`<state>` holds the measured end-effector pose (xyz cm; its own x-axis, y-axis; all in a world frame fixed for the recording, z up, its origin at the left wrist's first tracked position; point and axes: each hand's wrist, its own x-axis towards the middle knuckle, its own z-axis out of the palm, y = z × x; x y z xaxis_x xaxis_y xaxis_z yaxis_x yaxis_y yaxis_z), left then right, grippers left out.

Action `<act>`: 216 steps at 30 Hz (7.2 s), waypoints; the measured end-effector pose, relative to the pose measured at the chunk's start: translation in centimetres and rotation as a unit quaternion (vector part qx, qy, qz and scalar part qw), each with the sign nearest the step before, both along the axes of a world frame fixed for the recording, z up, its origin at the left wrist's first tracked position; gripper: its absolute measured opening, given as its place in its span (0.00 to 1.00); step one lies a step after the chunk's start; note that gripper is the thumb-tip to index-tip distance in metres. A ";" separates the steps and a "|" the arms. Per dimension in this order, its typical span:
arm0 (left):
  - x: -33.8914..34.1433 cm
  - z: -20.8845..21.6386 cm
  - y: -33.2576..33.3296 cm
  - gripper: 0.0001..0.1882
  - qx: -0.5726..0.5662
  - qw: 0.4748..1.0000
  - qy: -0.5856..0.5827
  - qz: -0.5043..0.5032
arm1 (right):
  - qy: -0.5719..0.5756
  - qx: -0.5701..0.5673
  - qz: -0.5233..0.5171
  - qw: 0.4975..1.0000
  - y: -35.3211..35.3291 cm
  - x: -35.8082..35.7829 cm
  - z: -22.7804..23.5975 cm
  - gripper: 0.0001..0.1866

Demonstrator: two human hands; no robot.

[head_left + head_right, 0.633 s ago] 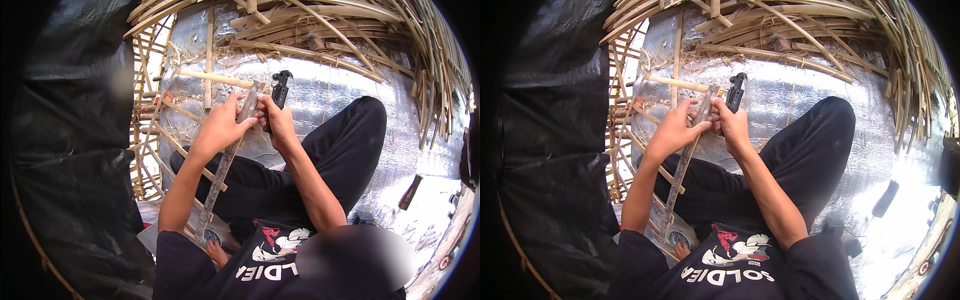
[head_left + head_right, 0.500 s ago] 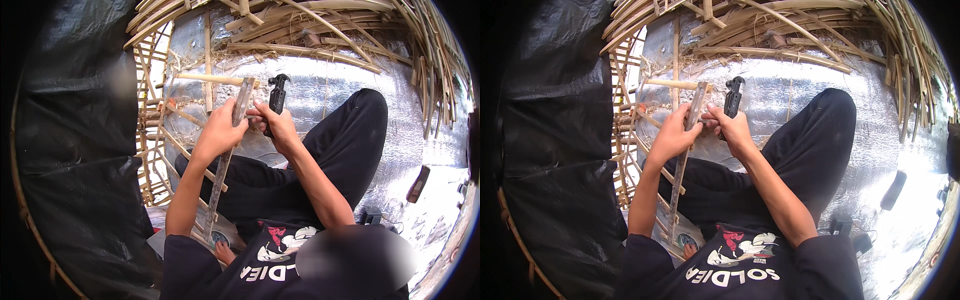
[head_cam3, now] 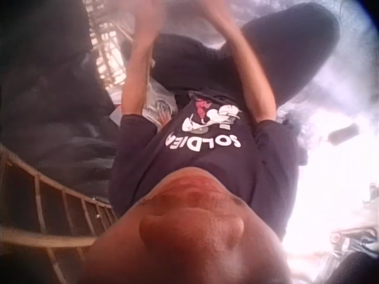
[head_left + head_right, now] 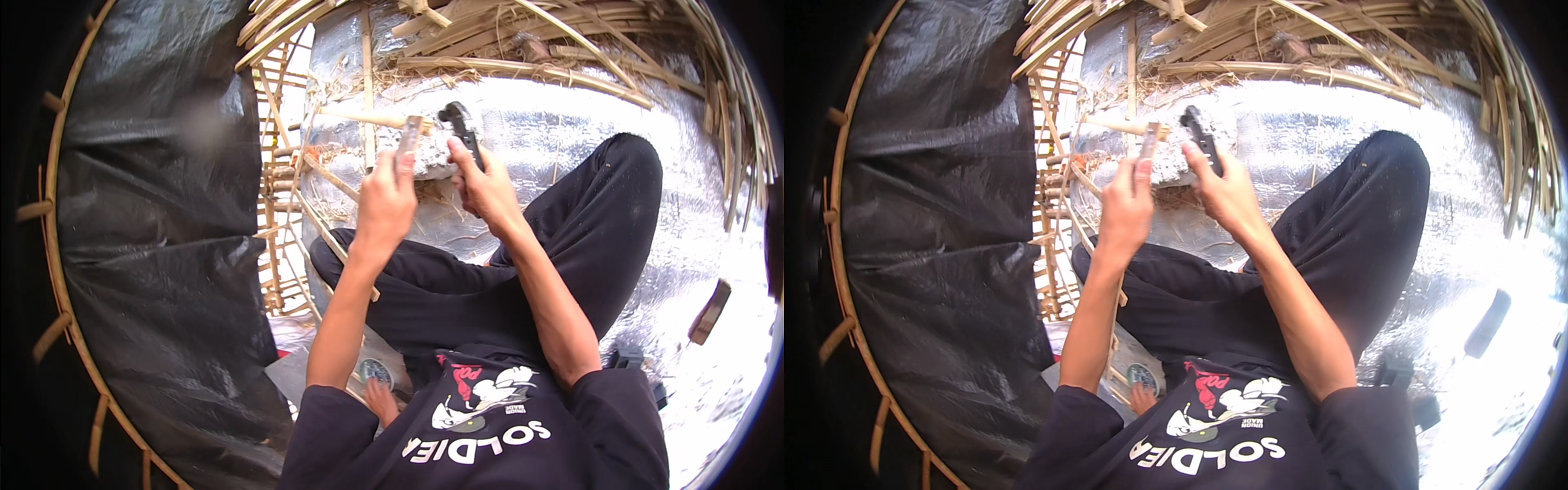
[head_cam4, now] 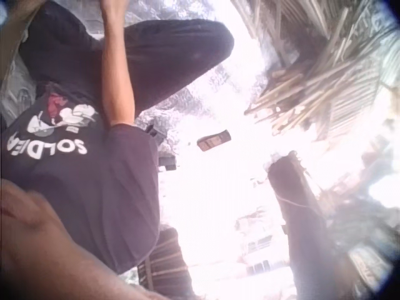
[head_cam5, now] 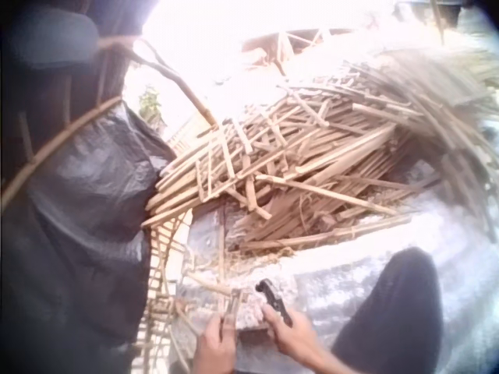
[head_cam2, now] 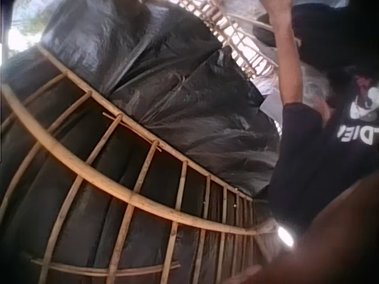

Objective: The person constructs a bamboo frame by hammering small wooden pegs into holes in bamboo strips, assembling the grid-like structure piece by piece while sitting on the floor.

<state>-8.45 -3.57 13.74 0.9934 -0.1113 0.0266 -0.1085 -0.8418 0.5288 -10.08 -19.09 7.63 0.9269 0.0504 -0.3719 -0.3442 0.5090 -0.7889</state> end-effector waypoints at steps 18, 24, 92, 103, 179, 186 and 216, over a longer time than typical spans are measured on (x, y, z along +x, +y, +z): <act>0.7 -8.0 -0.9 0.24 0.045 0.992 0.105 0.055 | -0.005 -0.342 0.124 0.931 -4.4 -0.6 1.7 0.26; 0.9 -7.9 -0.7 0.25 0.033 0.991 0.124 0.042 | -0.010 -0.425 0.221 0.878 -3.2 1.5 -1.2 0.31; 0.7 -9.2 -0.5 0.26 -0.038 0.991 0.123 0.041 | 0.023 -0.471 0.163 0.867 -3.6 0.4 -2.3 0.40; 1.3 -7.8 -0.8 0.35 -0.034 0.986 0.152 0.065 | 0.076 -0.281 0.026 0.956 -5.0 -2.7 -5.1 0.31; -0.2 2.0 2.3 0.25 -0.051 0.998 -0.029 0.021 | 0.020 0.340 0.253 0.906 -0.5 1.5 -0.3 0.20; -0.5 2.6 3.4 0.25 -0.070 0.997 0.012 0.021 | 0.003 0.474 0.305 0.826 0.6 1.7 -2.5 0.25; -10.2 9.9 -6.8 0.37 -0.855 0.488 0.041 -0.171 | -0.021 0.177 0.189 0.966 2.4 2.6 -4.5 0.18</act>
